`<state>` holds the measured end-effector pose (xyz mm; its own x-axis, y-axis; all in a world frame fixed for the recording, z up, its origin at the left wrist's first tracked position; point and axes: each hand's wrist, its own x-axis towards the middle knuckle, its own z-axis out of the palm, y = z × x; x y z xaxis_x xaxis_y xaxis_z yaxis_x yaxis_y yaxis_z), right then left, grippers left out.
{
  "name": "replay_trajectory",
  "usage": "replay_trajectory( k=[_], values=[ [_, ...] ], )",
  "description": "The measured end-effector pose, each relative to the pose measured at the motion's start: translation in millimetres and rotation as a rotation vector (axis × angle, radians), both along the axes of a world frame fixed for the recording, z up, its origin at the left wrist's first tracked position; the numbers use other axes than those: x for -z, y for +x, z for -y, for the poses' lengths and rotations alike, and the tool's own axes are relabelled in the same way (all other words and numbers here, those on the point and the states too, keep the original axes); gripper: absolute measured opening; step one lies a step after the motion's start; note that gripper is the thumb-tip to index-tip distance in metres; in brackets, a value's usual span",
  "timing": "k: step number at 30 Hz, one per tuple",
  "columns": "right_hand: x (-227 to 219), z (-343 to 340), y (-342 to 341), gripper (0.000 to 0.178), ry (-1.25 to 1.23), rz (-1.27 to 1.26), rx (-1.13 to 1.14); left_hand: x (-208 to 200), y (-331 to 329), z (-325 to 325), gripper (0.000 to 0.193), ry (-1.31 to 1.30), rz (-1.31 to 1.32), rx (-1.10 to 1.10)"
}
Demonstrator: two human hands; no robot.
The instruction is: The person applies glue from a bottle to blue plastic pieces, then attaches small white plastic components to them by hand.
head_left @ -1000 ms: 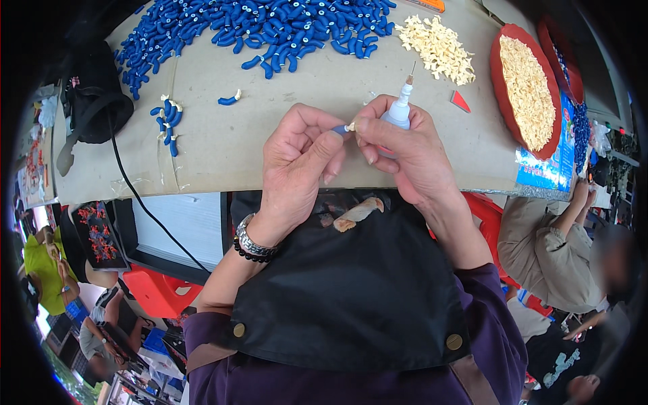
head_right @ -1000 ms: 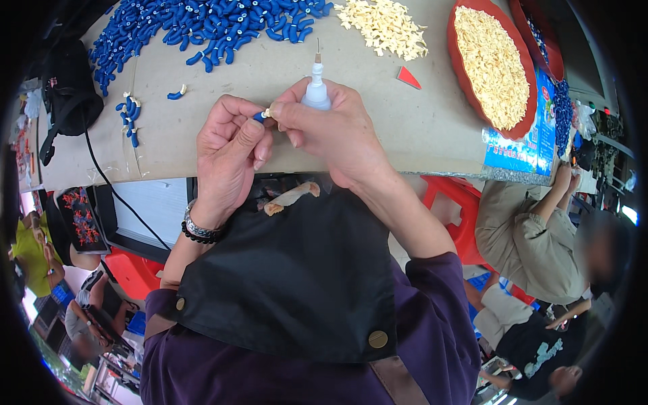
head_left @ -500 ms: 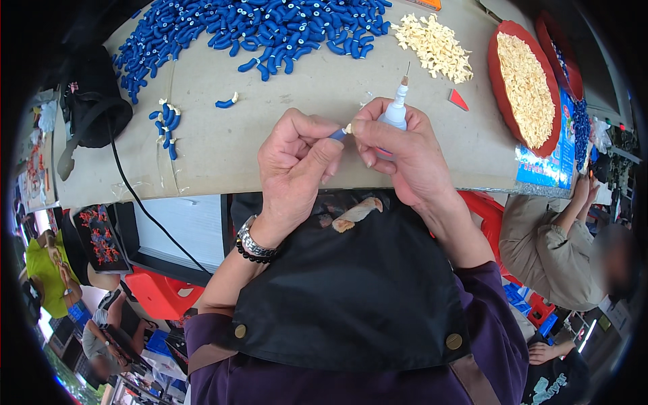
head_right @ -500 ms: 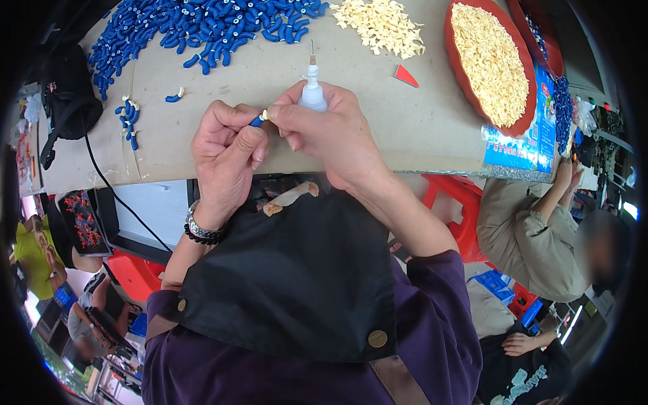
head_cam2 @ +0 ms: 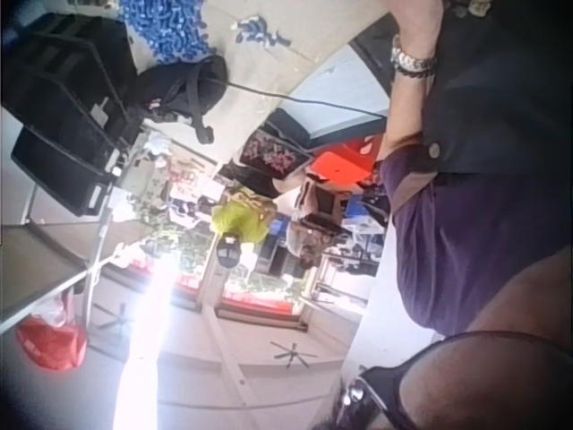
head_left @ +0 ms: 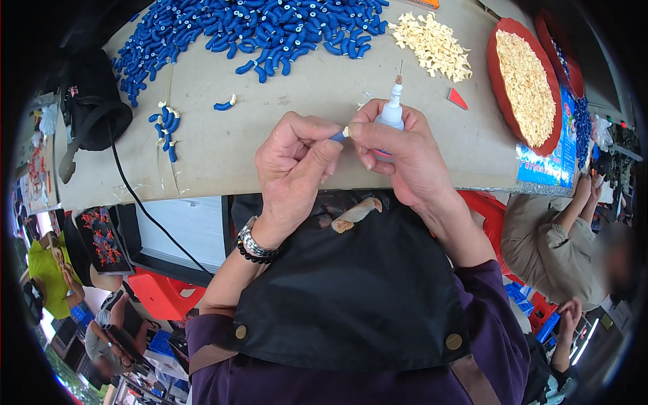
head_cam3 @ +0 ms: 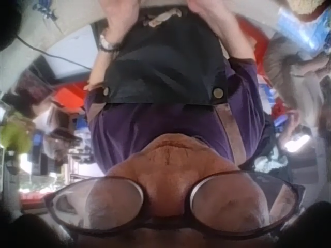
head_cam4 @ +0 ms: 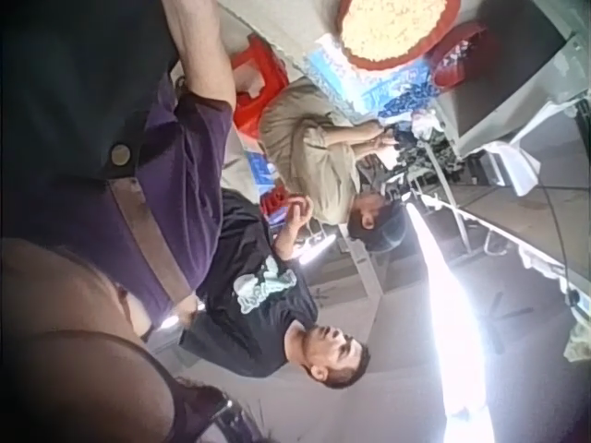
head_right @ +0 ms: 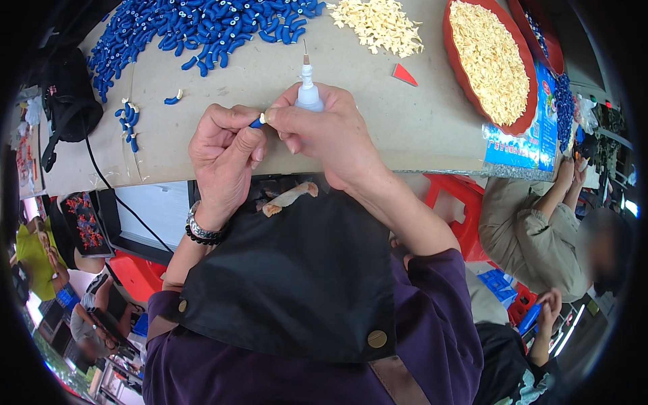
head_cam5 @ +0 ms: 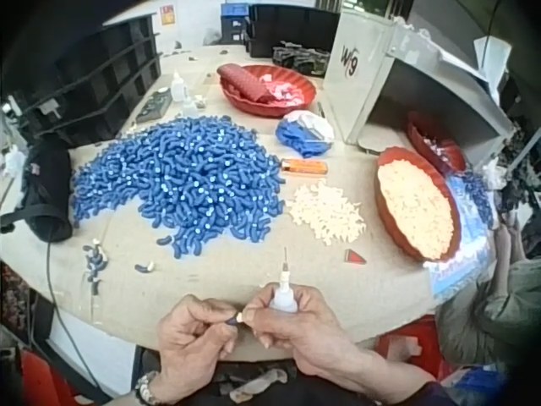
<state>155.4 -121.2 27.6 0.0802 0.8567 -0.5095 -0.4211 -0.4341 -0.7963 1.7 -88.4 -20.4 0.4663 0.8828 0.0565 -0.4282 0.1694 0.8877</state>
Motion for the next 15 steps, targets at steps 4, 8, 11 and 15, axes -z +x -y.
replay_trajectory(
  k=[4,8,11,15],
  values=[
    [1.9,0.1,0.4,0.01,0.017,0.0,-0.009,-1.2,-0.6,0.2,0.008,0.047,-0.029,-0.017],
    [1.9,0.7,0.8,0.01,0.013,-0.002,-0.012,-0.2,-0.1,1.4,0.009,0.048,-0.039,-0.028],
    [3.3,1.6,0.0,0.009,0.017,-0.007,-0.007,1.3,0.4,2.3,0.009,0.039,-0.027,-0.027],
    [3.9,2.6,-0.4,0.009,0.019,-0.01,0.003,1.6,2.0,2.8,0.009,0.04,-0.018,-0.036]
  ],
)
